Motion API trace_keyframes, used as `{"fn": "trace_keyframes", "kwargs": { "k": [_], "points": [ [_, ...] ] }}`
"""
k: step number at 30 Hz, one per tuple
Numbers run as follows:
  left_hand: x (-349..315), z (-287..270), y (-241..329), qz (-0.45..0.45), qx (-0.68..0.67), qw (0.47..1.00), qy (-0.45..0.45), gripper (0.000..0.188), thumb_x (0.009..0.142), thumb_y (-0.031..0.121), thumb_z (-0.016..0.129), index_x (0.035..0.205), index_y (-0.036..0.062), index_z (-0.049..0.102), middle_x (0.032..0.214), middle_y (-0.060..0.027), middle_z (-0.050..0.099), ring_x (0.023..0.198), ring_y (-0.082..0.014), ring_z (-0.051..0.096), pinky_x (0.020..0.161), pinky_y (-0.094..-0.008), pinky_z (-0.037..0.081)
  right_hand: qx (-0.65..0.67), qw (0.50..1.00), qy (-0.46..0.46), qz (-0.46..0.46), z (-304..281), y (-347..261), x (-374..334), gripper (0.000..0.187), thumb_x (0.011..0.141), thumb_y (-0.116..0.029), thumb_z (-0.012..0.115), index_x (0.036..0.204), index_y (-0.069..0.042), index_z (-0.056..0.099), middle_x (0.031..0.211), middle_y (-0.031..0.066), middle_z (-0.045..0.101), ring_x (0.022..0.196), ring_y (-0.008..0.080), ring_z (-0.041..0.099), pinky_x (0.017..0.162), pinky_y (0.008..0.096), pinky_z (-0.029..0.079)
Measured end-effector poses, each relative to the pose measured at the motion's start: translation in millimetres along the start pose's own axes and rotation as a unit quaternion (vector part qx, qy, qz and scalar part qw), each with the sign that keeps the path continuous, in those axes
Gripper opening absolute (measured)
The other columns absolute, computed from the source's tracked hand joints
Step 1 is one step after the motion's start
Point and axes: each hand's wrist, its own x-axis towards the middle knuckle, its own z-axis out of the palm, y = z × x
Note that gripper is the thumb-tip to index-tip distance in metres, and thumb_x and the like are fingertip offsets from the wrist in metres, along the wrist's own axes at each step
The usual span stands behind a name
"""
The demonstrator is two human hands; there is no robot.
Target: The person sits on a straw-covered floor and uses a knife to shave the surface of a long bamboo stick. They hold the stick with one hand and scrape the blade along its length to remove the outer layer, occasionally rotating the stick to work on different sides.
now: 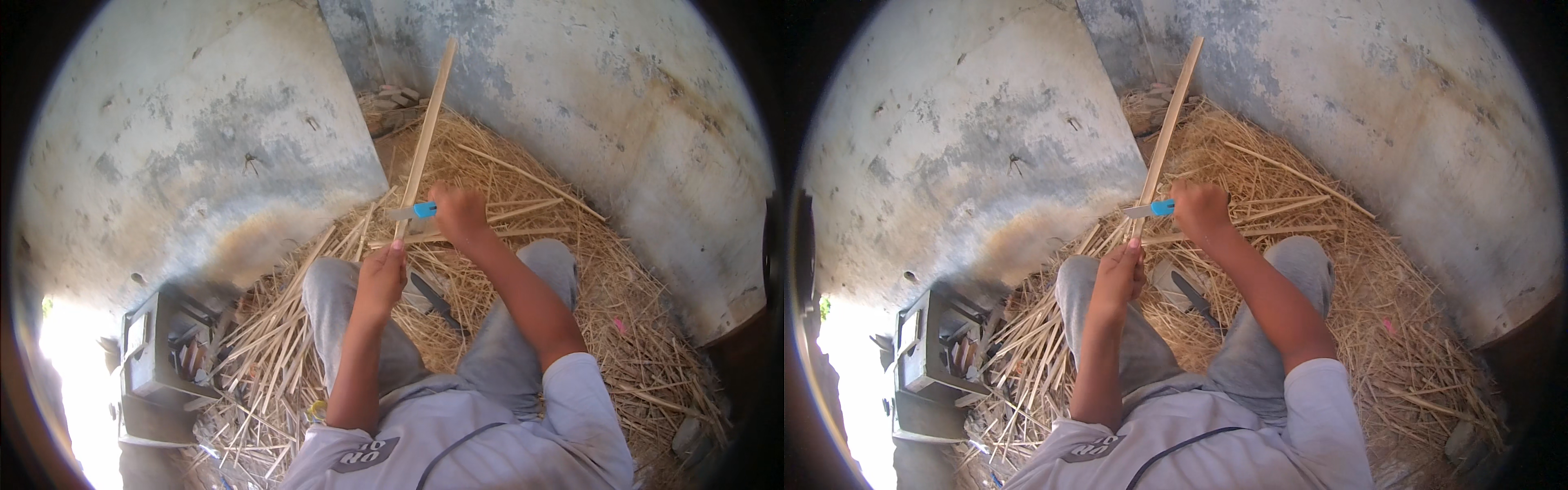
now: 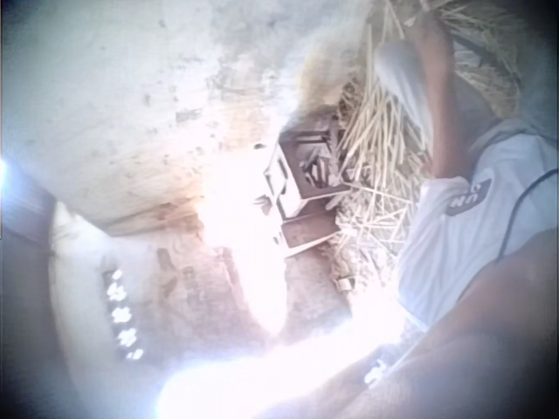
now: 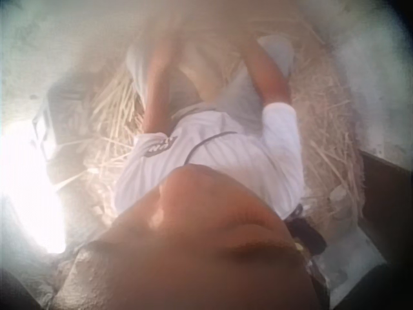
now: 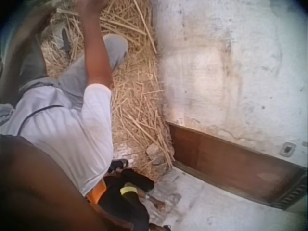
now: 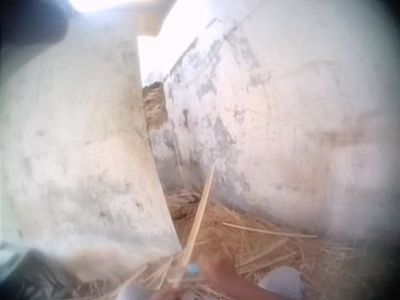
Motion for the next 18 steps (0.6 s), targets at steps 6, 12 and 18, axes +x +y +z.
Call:
{"fn": "trace_keyframes", "kwargs": {
  "k": [6,12,18],
  "points": [
    [-4.3,4.9,3.4,-0.010,-0.025,1.000,-0.003,0.038,0.105,0.040,0.051,0.078,0.0133,0.049,0.058,0.0080,0.034,0.046,-0.0034,0.029,0.042,-0.0230,0.020,-0.064,0.994,0.083,-0.036,10.1,15.1,18.5,0.011,0.083,-0.008,0.063,0.074,-0.011,0.059,0.060,0.0073,0.061,0.052,0.0271,0.062,0.048,0.0411,0.046],
    [-8.8,17.4,-6.5,0.034,0.085,0.996,-0.004,0.042,0.106,0.036,0.048,0.075,0.0075,0.052,0.061,0.0035,0.044,0.054,-0.0084,0.042,0.051,-0.0267,0.034,-0.037,0.986,0.055,0.151,-8.3,59.8,50.0,0.008,0.081,-0.008,0.068,0.077,-0.009,0.062,0.060,0.0099,0.058,0.054,0.0272,0.060,0.052,0.0441,0.047],
    [-25.7,20.2,-17.7,0.049,0.220,0.974,0.008,0.045,0.106,0.035,0.044,0.077,0.0031,0.054,0.061,-0.0027,0.048,0.057,-0.0113,0.046,0.055,-0.0326,0.040,-0.089,0.937,0.001,0.339,-0.1,111.1,97.0,0.010,0.080,-0.008,0.072,0.077,-0.007,0.063,0.060,0.0127,0.057,0.053,0.0289,0.057,0.050,0.0432,0.044]
  ]
}}
